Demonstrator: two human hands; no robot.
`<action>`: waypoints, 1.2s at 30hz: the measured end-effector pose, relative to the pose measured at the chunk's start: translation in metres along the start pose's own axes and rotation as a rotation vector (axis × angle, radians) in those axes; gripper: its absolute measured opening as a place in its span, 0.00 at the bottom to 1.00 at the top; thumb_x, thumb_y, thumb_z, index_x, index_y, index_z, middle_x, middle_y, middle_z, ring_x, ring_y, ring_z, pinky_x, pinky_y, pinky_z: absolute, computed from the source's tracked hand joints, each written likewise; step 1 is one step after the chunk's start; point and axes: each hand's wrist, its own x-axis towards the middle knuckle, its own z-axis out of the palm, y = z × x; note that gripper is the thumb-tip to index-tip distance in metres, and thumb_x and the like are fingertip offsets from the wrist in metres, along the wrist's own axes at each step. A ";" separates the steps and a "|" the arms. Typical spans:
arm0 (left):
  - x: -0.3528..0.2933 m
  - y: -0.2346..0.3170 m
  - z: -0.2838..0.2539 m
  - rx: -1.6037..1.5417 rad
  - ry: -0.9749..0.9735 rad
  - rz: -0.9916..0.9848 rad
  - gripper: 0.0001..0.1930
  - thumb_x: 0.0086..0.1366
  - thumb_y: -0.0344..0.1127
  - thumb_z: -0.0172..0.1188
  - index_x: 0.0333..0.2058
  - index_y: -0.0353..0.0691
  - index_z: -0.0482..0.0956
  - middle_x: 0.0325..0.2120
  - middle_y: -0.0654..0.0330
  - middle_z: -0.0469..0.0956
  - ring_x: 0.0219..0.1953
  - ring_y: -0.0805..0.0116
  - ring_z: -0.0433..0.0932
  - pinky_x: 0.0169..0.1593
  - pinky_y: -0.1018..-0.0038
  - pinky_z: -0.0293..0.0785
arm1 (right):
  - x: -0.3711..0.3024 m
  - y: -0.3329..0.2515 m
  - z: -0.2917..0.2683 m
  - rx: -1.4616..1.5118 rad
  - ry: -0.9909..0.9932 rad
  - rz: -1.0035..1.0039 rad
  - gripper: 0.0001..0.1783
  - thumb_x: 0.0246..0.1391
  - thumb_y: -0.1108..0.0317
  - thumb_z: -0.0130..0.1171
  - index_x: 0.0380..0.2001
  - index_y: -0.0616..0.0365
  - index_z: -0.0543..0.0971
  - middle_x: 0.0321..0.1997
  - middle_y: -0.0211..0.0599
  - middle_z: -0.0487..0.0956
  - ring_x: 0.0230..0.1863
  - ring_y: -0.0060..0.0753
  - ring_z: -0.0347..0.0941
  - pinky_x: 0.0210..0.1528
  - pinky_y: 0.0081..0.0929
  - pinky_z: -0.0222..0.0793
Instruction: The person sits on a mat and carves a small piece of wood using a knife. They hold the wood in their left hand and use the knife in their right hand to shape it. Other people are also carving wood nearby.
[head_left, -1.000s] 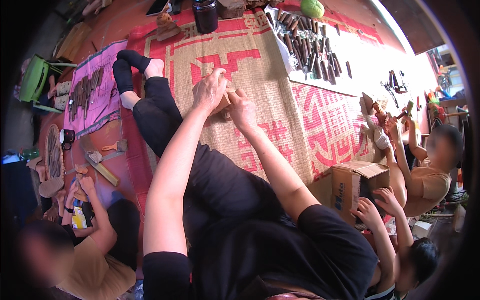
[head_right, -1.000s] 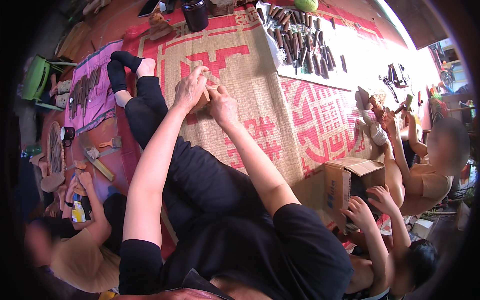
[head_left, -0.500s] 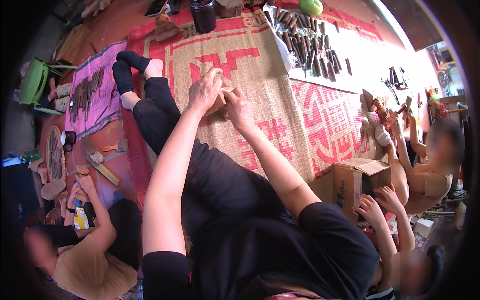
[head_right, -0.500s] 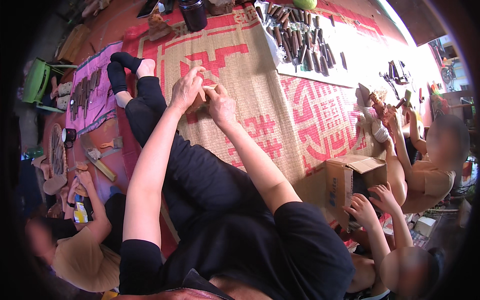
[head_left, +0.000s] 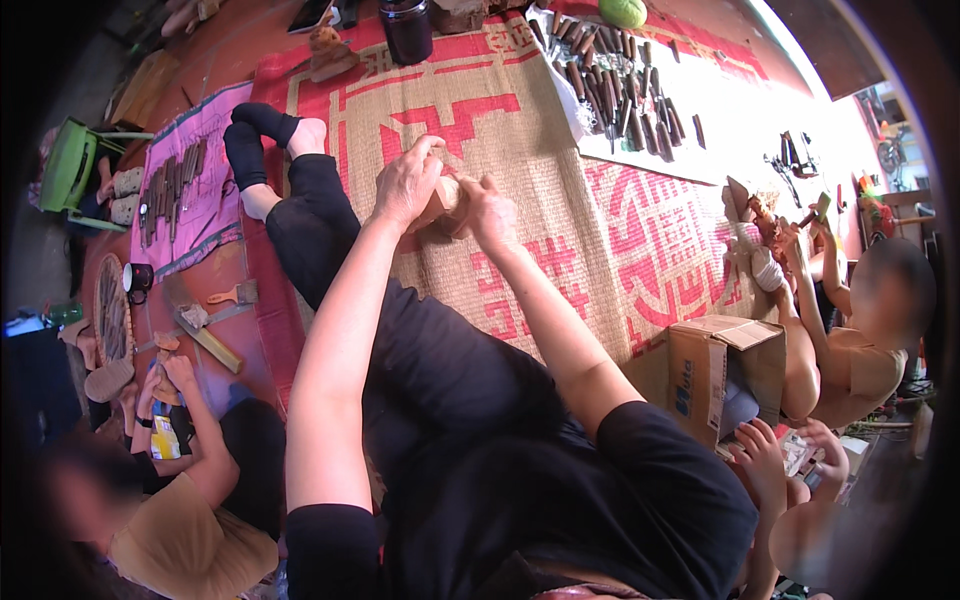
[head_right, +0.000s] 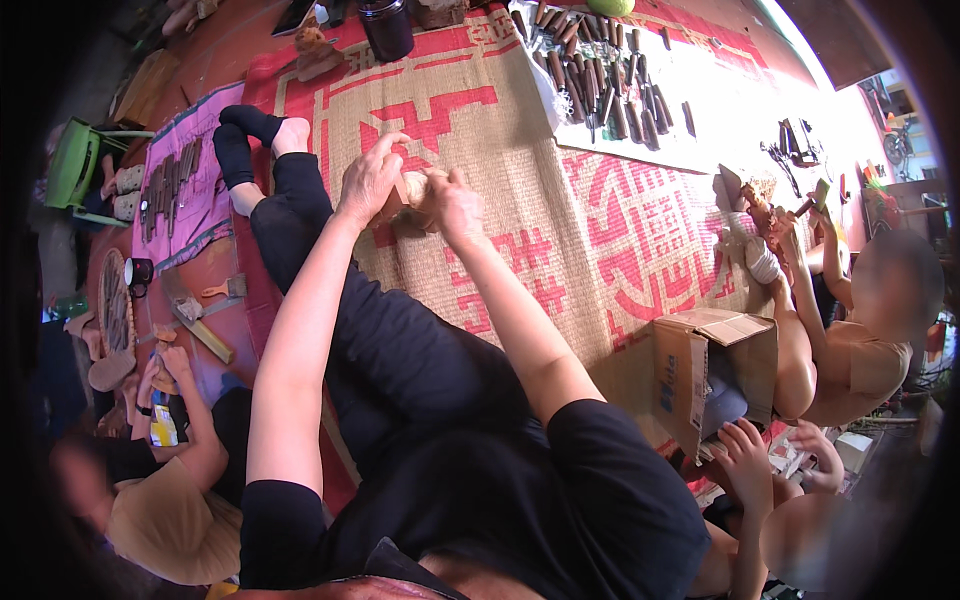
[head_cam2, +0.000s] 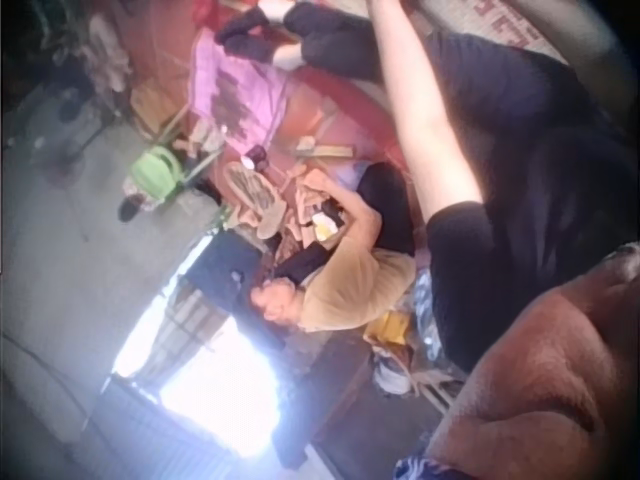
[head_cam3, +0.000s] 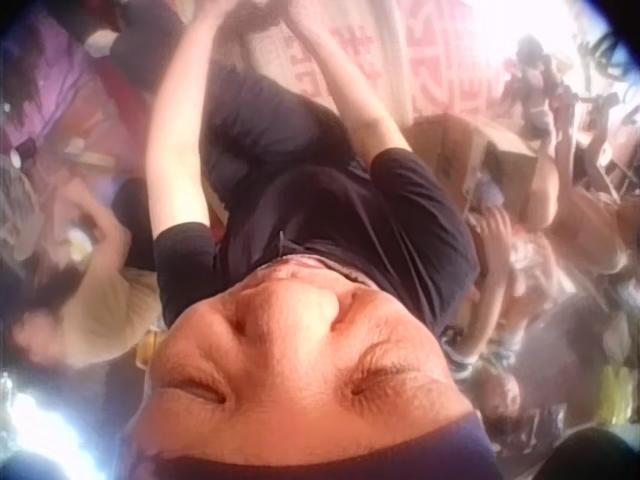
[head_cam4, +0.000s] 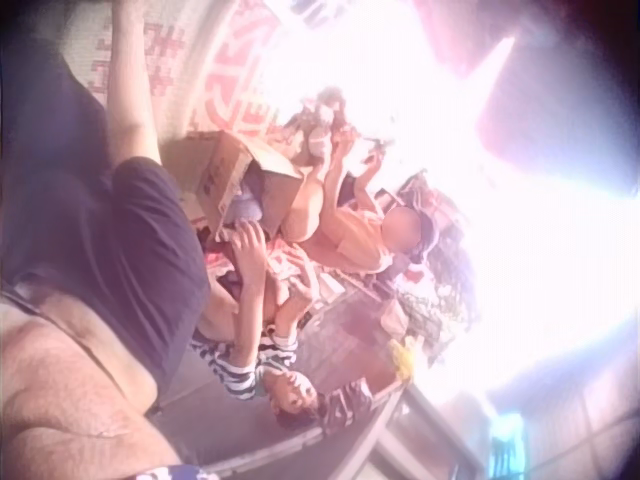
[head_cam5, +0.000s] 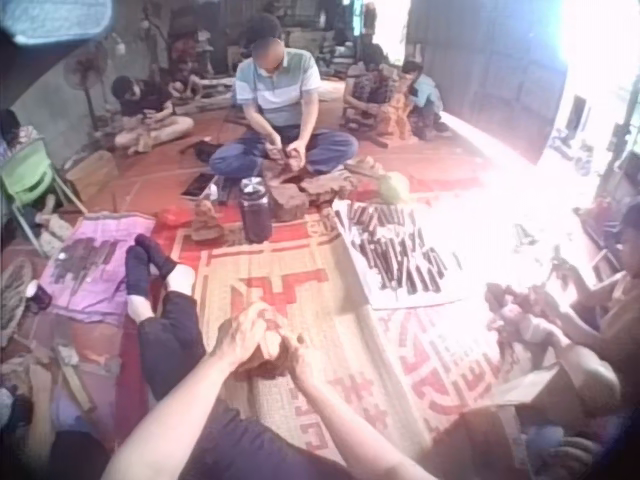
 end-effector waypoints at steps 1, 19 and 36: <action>0.003 0.006 -0.001 -0.006 -0.033 -0.075 0.10 0.62 0.34 0.47 0.39 0.42 0.76 0.44 0.61 0.76 0.32 0.56 0.80 0.37 0.61 0.76 | 0.001 0.021 0.007 -0.025 -0.029 0.064 0.16 0.51 0.68 0.53 0.44 0.46 0.79 0.36 0.40 0.75 0.33 0.47 0.76 0.35 0.39 0.74; 0.001 -0.006 0.003 0.057 -0.026 0.062 0.09 0.61 0.32 0.49 0.38 0.41 0.75 0.44 0.59 0.76 0.31 0.55 0.80 0.36 0.62 0.76 | 0.015 -0.013 -0.015 0.057 -0.041 -0.062 0.14 0.50 0.67 0.53 0.40 0.43 0.82 0.34 0.39 0.74 0.33 0.44 0.77 0.35 0.37 0.74; 0.002 -0.002 0.002 0.058 0.011 0.151 0.11 0.61 0.33 0.49 0.42 0.43 0.74 0.36 0.56 0.78 0.29 0.56 0.80 0.35 0.63 0.76 | 0.010 0.012 0.002 0.025 -0.046 0.007 0.14 0.51 0.66 0.54 0.41 0.42 0.81 0.34 0.39 0.73 0.35 0.44 0.77 0.37 0.38 0.73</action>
